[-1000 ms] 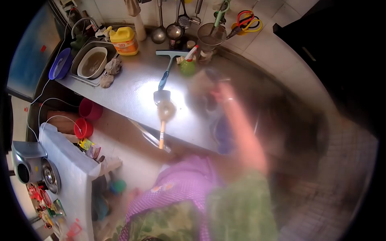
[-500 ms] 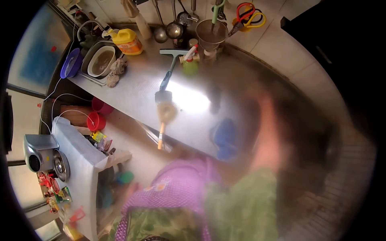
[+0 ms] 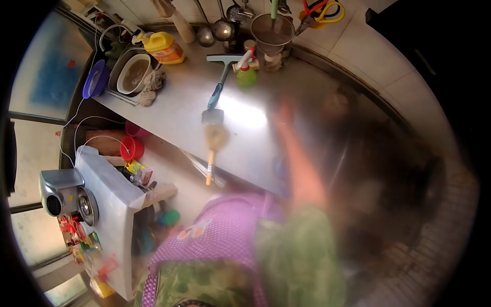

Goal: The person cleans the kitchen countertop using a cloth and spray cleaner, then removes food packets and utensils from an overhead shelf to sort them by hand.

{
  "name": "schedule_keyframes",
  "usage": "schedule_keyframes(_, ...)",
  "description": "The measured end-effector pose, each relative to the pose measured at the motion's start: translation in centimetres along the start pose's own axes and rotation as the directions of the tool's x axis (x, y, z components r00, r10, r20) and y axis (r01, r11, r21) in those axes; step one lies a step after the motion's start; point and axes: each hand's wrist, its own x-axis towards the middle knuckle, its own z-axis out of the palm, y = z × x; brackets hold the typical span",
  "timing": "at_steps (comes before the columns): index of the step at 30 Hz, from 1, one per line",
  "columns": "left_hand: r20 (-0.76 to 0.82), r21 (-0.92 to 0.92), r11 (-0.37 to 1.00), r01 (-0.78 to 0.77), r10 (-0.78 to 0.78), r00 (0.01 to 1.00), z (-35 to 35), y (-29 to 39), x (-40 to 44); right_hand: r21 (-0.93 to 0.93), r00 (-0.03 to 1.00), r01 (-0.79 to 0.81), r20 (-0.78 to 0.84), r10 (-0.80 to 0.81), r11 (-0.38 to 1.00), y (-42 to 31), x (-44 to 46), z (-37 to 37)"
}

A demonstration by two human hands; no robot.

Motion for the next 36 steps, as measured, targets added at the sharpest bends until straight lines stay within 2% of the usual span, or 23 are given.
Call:
schedule_keyframes(2, -0.016, -0.073, 0.997, 0.011, -0.012, 1.0, -0.8, -0.5, 1.8, 0.382, 0.974, -0.185, 0.192, 0.118, 0.905, 1.8, 0.5, 0.6)
schedule_keyframes(5, -0.009, -0.058, 0.998, 0.025, -0.026, 1.0, -2.5, 0.4, 3.4, 0.589, 0.886, -0.46, 0.359, 0.295, 0.664, 3.4, 0.3, 0.8)
schedule_keyframes(7, 0.008, -0.001, 1.0, 0.027, -0.027, 1.0, -3.5, 1.8, 4.0, 0.577, 0.802, -0.597, 0.439, 0.405, 0.558, 1.0, -0.2, -1.5)
schedule_keyframes(8, 0.021, 0.031, 0.999, 0.021, -0.022, 1.0, -4.0, 3.1, 4.1, 0.702, 0.836, -0.548, 0.455, 0.307, 0.454, -3.1, -1.3, -4.7)
schedule_keyframes(11, 0.056, 0.127, 0.991, -0.044, 0.037, 0.998, -4.8, 7.9, 4.1, 0.56, 0.829, -0.48, 0.039, 0.558, 0.675, -3.4, 0.0, -1.6)
schedule_keyframes(12, 0.069, 0.159, 0.984, -0.085, 0.075, 0.995, -5.3, 9.8, 4.3, 0.321, 0.881, -0.373, -0.172, 0.441, 0.871, -4.0, -0.5, -0.7)
schedule_keyframes(13, 0.078, 0.186, 0.973, -0.136, 0.124, 0.989, -5.6, 11.8, 4.6, 0.008, 0.879, -0.318, -0.372, 0.298, 0.948, -4.6, -1.0, 0.1)
schedule_keyframes(15, 0.101, 0.188, 0.958, -0.216, 0.2, 0.975, -6.1, 15.4, 5.2, -0.026, 0.968, -0.213, -0.137, 0.208, 0.977, -6.5, -4.0, 0.2)
schedule_keyframes(16, 0.097, 0.117, 0.974, -0.194, 0.183, 0.978, -6.3, 16.8, 5.6, -0.026, 0.985, -0.175, 0.006, 0.175, 0.984, -7.4, -5.8, 0.7)
schedule_keyframes(17, 0.1, 0.047, 0.984, -0.174, 0.169, 0.981, -6.5, 18.2, 5.9, -0.02, 0.966, -0.172, 0.193, 0.173, 0.985, -9.2, -8.6, 2.9)
schedule_keyframes(18, 0.095, -0.076, 0.991, -0.114, 0.121, 0.988, -6.7, 19.2, 6.3, -0.116, 0.925, -0.122, 0.348, 0.155, 0.986, -13.3, -11.6, 3.3)
schedule_keyframes(19, 0.101, -0.01, 0.995, -0.101, 0.101, 0.99, -6.8, 19.9, 6.4, -0.068, 0.916, -0.082, 0.388, 0.102, 0.994, -17.8, -14.6, 2.7)
schedule_keyframes(21, 0.107, 0.127, 0.989, -0.073, 0.06, 0.992, -6.9, 20.7, 6.2, -0.142, 0.89, -0.071, 0.438, 0.127, 0.987, -21.0, -18.3, 5.0)
schedule_keyframes(24, 0.106, 0.237, 0.968, -0.077, 0.053, 0.993, -7.1, 20.5, 7.2, -0.205, 0.903, -0.184, 0.35, 0.248, 0.961, -22.1, -19.4, 7.2)
schedule_keyframes(27, 0.094, 0.303, 0.952, -0.046, 0.018, 0.995, -7.4, 20.3, 8.0, -0.166, 0.841, -0.352, 0.376, 0.389, 0.921, -21.9, -18.1, 6.8)
schedule_keyframes(28, 0.084, 0.293, 0.956, -0.012, -0.013, 0.996, -7.3, 20.5, 8.2, -0.095, 0.862, -0.394, 0.309, 0.403, 0.914, -22.1, -17.8, 6.3)
schedule_keyframes(30, 0.047, 0.163, 0.978, 0.128, -0.137, 0.989, -6.9, 20.9, 8.2, 0.058, 0.886, -0.444, 0.176, 0.429, 0.894, -22.8, -17.1, 4.8)
schedule_keyframes(31, 0.067, 0.234, 0.972, 0.035, -0.052, 0.996, -6.8, 20.9, 7.7, 0.137, 0.889, -0.457, 0.111, 0.445, 0.879, -22.7, -16.7, 4.3)
schedule_keyframes(32, 0.091, 0.302, 0.951, -0.059, 0.033, 0.995, -6.8, 20.9, 7.1, 0.085, 0.939, -0.342, -0.006, 0.343, 0.936, -18.7, -16.8, 7.0)
schedule_keyframes(34, 0.146, 0.368, 0.916, -0.162, 0.116, 0.983, -7.0, 21.3, 7.5, -0.003, 0.974, -0.216, 0.069, 0.216, 0.976, -18.8, -15.9, 8.6)
schedule_keyframes(36, 0.164, 0.326, 0.934, -0.142, 0.092, 0.982, -7.0, 21.8, 8.9, -0.036, 0.984, -0.125, 0.127, 0.128, 0.992, -21.1, -16.2, 9.4)
